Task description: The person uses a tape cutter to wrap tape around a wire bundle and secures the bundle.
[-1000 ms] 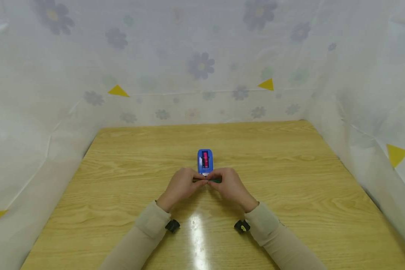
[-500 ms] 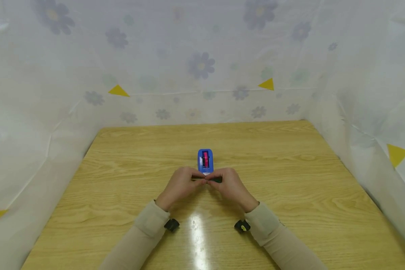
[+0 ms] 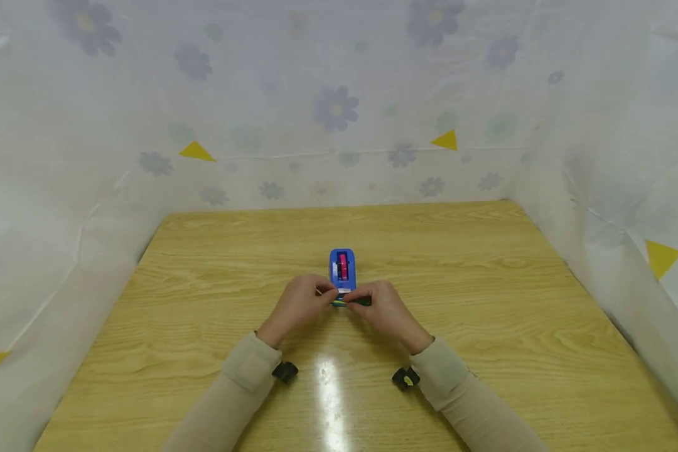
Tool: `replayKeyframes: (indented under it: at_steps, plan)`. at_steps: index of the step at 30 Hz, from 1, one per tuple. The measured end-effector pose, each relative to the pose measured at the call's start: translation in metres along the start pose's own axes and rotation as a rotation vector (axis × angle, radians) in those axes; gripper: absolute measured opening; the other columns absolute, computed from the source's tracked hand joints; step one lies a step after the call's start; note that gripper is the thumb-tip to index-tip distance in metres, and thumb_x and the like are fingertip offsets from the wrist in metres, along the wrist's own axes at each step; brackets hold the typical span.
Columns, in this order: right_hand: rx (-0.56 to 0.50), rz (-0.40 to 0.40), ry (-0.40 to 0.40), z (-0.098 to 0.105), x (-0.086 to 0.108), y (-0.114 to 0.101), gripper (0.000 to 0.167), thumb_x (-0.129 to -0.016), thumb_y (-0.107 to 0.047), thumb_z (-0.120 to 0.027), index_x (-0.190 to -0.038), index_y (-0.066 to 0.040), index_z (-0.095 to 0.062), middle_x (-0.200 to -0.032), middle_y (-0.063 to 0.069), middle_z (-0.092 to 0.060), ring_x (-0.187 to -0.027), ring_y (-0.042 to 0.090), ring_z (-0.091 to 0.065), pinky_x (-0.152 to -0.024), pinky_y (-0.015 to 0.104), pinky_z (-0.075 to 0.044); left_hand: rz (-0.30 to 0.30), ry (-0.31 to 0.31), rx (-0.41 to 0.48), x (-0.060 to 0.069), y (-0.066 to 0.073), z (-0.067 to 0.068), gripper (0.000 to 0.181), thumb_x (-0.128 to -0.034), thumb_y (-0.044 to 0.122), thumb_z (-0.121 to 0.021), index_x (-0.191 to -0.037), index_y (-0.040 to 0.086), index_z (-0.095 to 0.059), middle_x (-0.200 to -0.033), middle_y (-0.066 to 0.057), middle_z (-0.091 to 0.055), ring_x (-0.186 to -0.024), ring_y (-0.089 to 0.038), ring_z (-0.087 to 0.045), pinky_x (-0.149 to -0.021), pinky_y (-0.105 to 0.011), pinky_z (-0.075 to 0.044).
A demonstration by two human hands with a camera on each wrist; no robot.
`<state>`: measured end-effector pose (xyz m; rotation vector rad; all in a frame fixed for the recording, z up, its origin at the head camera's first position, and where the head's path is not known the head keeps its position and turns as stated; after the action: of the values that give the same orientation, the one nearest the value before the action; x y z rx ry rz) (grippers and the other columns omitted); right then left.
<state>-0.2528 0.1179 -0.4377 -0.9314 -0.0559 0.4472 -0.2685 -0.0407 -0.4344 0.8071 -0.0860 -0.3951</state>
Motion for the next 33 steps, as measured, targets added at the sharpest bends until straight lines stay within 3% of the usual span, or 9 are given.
replayKeyframes:
  at_steps: [11, 18, 25, 33]
  plan:
    - [0.012, -0.017, 0.011, -0.002, 0.000, 0.003, 0.007, -0.086, -0.006, -0.077, -0.091, -0.009, -0.081, -0.097, 0.001, -0.074, -0.094, 0.016, -0.068, -0.081, 0.036, -0.055, 0.014, 0.031, 0.027, -0.005, -0.004, -0.003, 0.009, -0.0940, 0.018, -0.070, -0.098, 0.014, -0.077, -0.094, 0.004, -0.072, -0.073, -0.008, -0.063, -0.062, -0.027, -0.052]
    - [0.015, -0.036, -0.003, -0.003, -0.001, 0.005, 0.008, -0.086, -0.005, -0.077, -0.090, -0.010, -0.081, -0.096, 0.001, -0.074, -0.093, 0.015, -0.068, -0.082, 0.035, -0.055, -0.004, 0.047, -0.025, -0.007, -0.006, -0.005, 0.012, -0.0915, 0.019, -0.073, -0.101, 0.014, -0.079, -0.102, 0.002, -0.073, -0.087, -0.010, -0.066, -0.067, -0.027, -0.053]
    - [0.021, -0.056, -0.018, -0.005, -0.002, 0.006, 0.006, -0.087, -0.006, -0.076, -0.090, -0.009, -0.081, -0.098, 0.002, -0.073, -0.094, 0.014, -0.067, -0.081, 0.034, -0.055, 0.031, 0.040, -0.018, -0.009, -0.008, -0.005, 0.010, -0.0909, 0.019, -0.074, -0.097, 0.015, -0.080, -0.102, 0.000, -0.073, -0.073, -0.010, -0.059, -0.057, -0.026, -0.047]
    - [0.028, -0.062, -0.024, -0.006, -0.004, 0.008, 0.005, -0.087, -0.006, -0.076, -0.089, -0.007, -0.080, -0.096, 0.003, -0.073, -0.088, 0.012, -0.066, -0.077, 0.033, -0.054, 0.062, 0.046, -0.003, -0.011, -0.012, -0.007, 0.009, -0.0896, 0.022, -0.075, -0.094, 0.016, -0.081, -0.103, 0.000, -0.074, -0.086, -0.010, -0.063, -0.065, -0.028, -0.047]
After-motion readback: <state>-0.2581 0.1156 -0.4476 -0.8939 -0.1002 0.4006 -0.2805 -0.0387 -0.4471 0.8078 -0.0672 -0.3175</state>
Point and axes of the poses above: each hand's wrist, its own x-axis away from the middle knuckle, its own z-axis out of the back of the hand, y = z × x, the point moved 6 cm from there along -x, towards the middle knuckle
